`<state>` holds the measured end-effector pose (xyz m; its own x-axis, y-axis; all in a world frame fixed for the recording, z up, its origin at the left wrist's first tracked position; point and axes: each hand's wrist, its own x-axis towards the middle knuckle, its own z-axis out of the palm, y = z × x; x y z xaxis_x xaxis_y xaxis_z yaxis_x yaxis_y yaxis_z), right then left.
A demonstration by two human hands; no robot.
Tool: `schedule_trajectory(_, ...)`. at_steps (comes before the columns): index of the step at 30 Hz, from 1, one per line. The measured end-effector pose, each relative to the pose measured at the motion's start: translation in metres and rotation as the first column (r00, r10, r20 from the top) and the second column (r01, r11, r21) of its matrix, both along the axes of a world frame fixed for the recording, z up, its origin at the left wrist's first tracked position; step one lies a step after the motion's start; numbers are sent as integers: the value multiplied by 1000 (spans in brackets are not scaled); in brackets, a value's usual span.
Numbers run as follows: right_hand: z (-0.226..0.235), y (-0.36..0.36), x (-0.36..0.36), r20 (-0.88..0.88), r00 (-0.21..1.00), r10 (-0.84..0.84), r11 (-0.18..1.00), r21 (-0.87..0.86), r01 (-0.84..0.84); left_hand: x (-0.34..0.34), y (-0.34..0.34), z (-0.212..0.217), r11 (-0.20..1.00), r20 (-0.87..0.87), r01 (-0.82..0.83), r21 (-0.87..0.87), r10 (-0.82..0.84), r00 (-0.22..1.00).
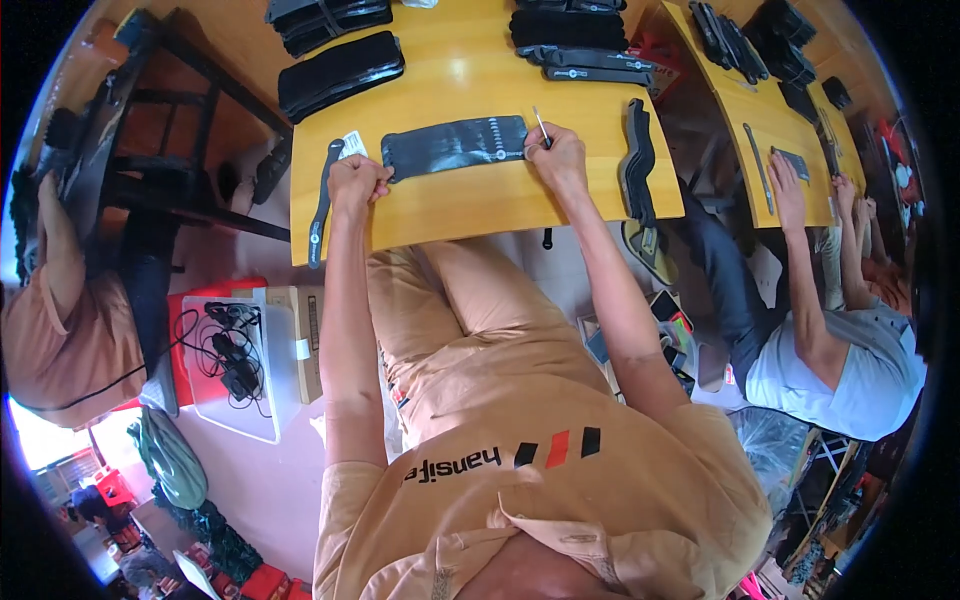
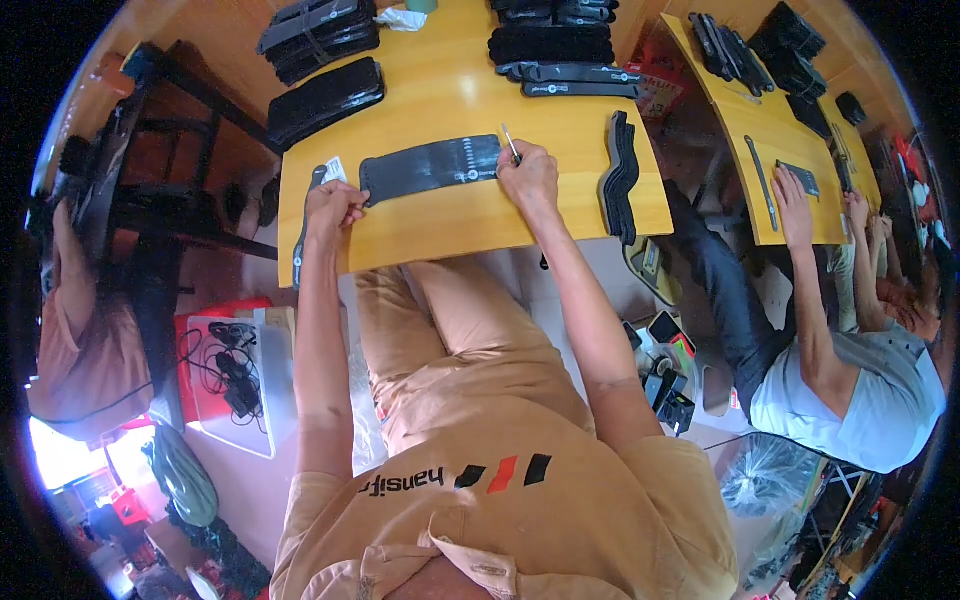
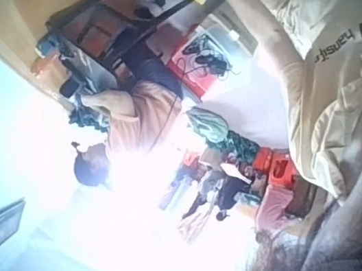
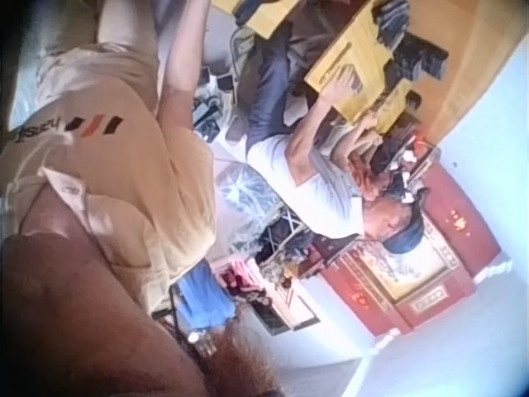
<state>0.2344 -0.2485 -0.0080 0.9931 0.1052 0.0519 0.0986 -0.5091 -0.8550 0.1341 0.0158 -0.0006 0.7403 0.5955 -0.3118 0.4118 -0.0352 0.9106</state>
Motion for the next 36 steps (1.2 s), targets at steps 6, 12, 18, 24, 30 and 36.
schedule_trajectory(6,-10,1,5,42,999,16,999,37,-18,-24,-2,20,751,-14,-89,655,129,991)
schedule_trajectory(12,8,-16,0,-272,951,148,884,467,-4,-70,7,25,508,-91,0,861,153,984)
schedule_trajectory(18,28,-34,-33,-286,942,175,885,466,-23,-83,31,19,761,-257,92,642,101,961)
schedule_trajectory(24,39,-32,-82,-300,907,296,928,317,-198,-103,27,-14,968,-1,44,246,-45,999)
schedule_trajectory(30,75,4,-89,-252,812,527,827,372,-422,-107,-56,74,945,177,325,-41,-313,933)
schedule_trajectory(36,71,21,-114,-185,766,616,749,439,-496,-100,-87,81,948,373,186,-258,-80,925)
